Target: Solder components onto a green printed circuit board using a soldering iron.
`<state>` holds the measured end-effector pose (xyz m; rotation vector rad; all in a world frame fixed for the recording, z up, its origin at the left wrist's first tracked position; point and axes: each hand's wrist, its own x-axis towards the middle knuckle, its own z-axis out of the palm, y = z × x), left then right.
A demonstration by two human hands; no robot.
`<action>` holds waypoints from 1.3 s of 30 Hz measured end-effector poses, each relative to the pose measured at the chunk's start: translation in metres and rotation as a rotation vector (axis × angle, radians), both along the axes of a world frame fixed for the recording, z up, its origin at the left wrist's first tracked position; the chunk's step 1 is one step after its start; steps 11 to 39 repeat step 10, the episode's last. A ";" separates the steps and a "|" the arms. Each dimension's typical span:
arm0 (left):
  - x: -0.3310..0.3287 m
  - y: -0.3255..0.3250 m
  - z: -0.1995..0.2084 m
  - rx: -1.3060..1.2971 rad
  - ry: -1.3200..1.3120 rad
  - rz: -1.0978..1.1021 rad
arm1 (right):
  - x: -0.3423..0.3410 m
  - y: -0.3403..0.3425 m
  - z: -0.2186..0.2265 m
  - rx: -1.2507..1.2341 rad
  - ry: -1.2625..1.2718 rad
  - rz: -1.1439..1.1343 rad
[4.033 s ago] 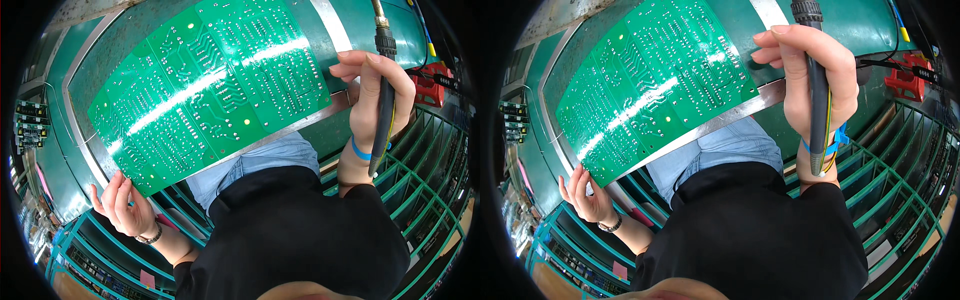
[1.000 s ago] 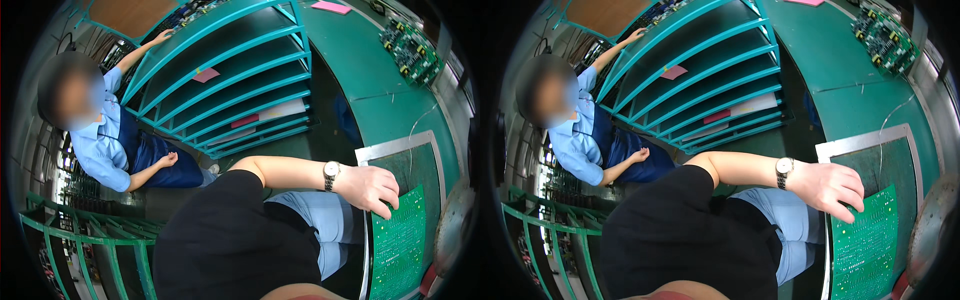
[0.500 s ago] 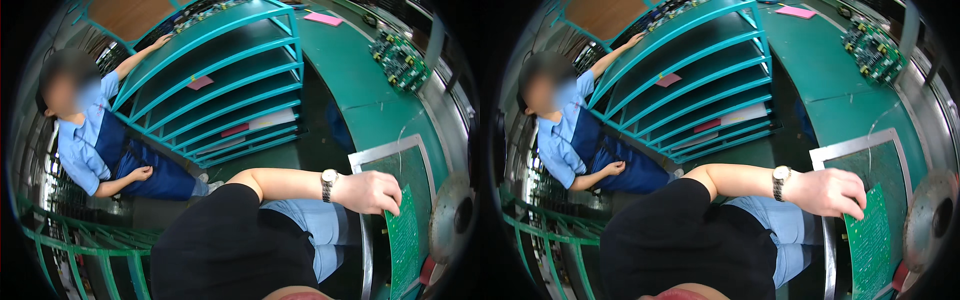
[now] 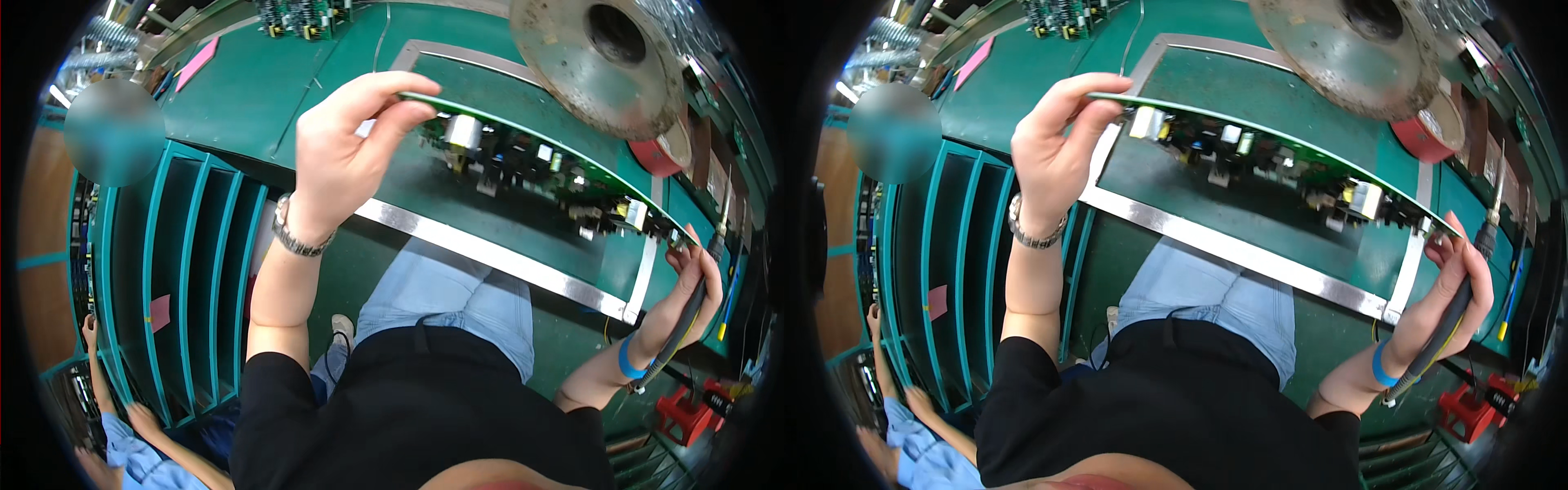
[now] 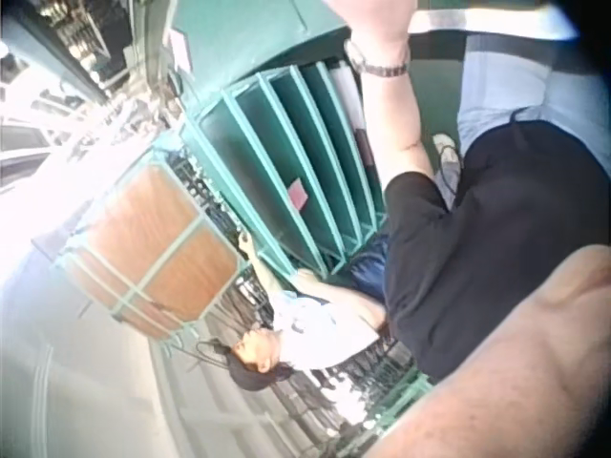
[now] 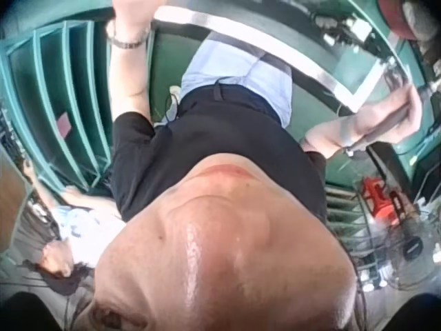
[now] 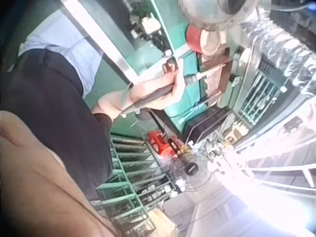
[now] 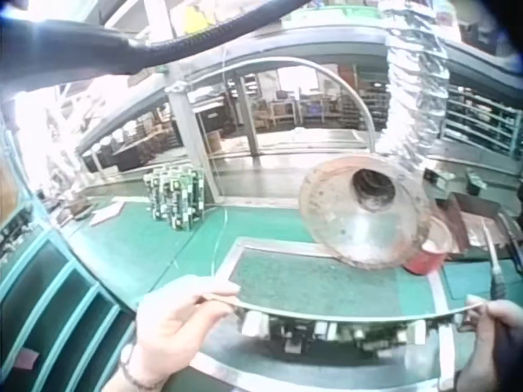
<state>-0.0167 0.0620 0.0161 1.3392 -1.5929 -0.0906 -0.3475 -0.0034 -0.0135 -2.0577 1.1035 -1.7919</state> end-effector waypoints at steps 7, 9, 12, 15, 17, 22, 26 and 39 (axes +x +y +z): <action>0.023 -0.044 -0.004 0.321 0.315 -0.194 | 0.014 -0.022 -0.005 0.029 -0.062 -0.032; 0.028 -0.052 -0.005 0.446 0.416 -0.206 | 0.014 -0.027 -0.008 0.071 -0.065 -0.016; 0.032 -0.056 -0.001 0.582 0.472 -0.142 | 0.016 -0.028 -0.008 0.085 -0.082 0.004; 0.032 -0.056 -0.001 0.582 0.472 -0.142 | 0.016 -0.028 -0.008 0.085 -0.082 0.004; 0.032 -0.056 -0.001 0.582 0.472 -0.142 | 0.016 -0.028 -0.008 0.085 -0.082 0.004; 0.032 -0.056 -0.001 0.582 0.472 -0.142 | 0.016 -0.028 -0.008 0.085 -0.082 0.004; 0.032 -0.056 -0.001 0.582 0.472 -0.142 | 0.016 -0.028 -0.008 0.085 -0.082 0.004; 0.032 -0.056 -0.001 0.582 0.472 -0.142 | 0.016 -0.028 -0.008 0.085 -0.082 0.004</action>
